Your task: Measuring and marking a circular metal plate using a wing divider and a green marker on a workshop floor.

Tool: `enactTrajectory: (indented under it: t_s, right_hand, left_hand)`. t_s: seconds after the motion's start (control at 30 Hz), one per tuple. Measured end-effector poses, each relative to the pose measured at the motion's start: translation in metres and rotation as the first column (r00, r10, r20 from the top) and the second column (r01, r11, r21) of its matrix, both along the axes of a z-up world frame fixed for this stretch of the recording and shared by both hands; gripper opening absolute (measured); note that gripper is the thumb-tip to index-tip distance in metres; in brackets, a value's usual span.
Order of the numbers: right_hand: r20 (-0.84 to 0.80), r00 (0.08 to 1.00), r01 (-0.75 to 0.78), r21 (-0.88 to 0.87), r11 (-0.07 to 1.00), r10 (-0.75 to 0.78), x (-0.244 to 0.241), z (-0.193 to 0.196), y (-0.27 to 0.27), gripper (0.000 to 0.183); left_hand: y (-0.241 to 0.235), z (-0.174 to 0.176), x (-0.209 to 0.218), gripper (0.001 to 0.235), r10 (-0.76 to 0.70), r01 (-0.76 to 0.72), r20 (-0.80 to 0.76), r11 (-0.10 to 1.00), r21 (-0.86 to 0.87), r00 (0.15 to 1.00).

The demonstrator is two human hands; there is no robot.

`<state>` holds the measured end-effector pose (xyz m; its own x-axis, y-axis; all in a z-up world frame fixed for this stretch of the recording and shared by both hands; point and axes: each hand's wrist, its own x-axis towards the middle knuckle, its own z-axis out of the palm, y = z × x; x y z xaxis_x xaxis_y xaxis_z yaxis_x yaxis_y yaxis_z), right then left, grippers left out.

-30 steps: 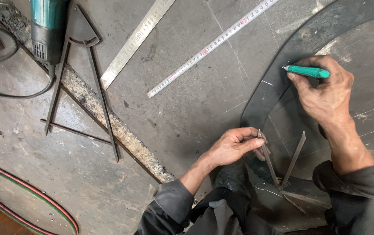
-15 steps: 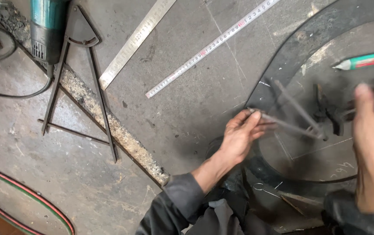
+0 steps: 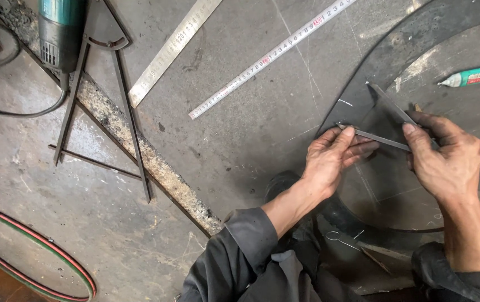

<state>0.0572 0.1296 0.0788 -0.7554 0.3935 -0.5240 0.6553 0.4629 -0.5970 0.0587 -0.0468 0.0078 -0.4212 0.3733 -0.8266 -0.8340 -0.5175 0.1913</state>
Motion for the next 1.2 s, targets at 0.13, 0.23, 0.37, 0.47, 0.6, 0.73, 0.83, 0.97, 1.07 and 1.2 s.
enactTrajectory:
  t_s: [0.13,0.23,0.37,0.47,0.6,0.73,0.83,0.97,1.07,1.2]
  right_hand:
    - [0.0,1.0,0.004,0.006,1.0,-0.004,-0.003,0.001,-0.002,0.027]
    - [0.009,1.0,0.004,0.005,1.0,-0.004,-0.002,0.0,0.0,0.026]
    - [-0.007,1.0,-0.027,0.032,0.999,0.027,-0.008,0.004,-0.003,0.024]
    - [-0.022,0.996,-0.086,0.099,0.991,0.088,-0.008,0.003,0.001,0.026]
    - [-0.093,0.977,-0.171,0.185,0.968,0.19,-0.011,0.002,0.004,0.026]
    - [-0.089,0.977,-0.176,0.177,0.968,0.193,-0.013,0.005,0.004,0.026]
    - [-0.078,0.964,-0.229,0.23,0.946,0.252,-0.01,0.002,0.005,0.026]
    - [-0.063,0.966,-0.23,0.243,0.942,0.252,-0.004,-0.002,0.005,0.024]
    - [-0.077,0.969,-0.212,0.22,0.952,0.234,-0.005,-0.001,0.003,0.022]
    - [-0.114,0.961,-0.224,0.221,0.949,0.253,-0.007,0.002,0.001,0.022]
  left_hand:
    - [0.0,0.002,-0.001,0.019,-0.009,0.009,0.006,1.0,-0.013,1.0]
    - [0.0,0.001,0.0,0.02,-0.015,0.015,0.011,1.0,-0.014,1.0]
    - [0.0,0.0,0.0,0.02,0.005,-0.005,0.003,1.0,0.002,1.0]
    - [0.001,-0.001,0.001,0.021,0.01,-0.01,0.0,1.0,0.003,1.0]
    - [0.003,0.003,0.001,0.025,0.006,-0.006,-0.012,1.0,-0.001,1.0]
    - [0.003,0.005,0.0,0.026,0.002,-0.002,-0.019,1.0,-0.008,1.0]
    - [0.001,0.007,-0.002,0.027,-0.048,0.048,-0.012,0.998,-0.031,0.999]
    - [0.004,0.005,-0.001,0.026,-0.044,0.045,0.011,0.997,-0.065,0.999]
    - [0.005,0.004,-0.001,0.025,-0.025,0.027,0.02,0.997,-0.076,0.999]
    - [0.006,0.004,-0.003,0.026,-0.003,0.006,0.029,0.997,-0.075,1.0]
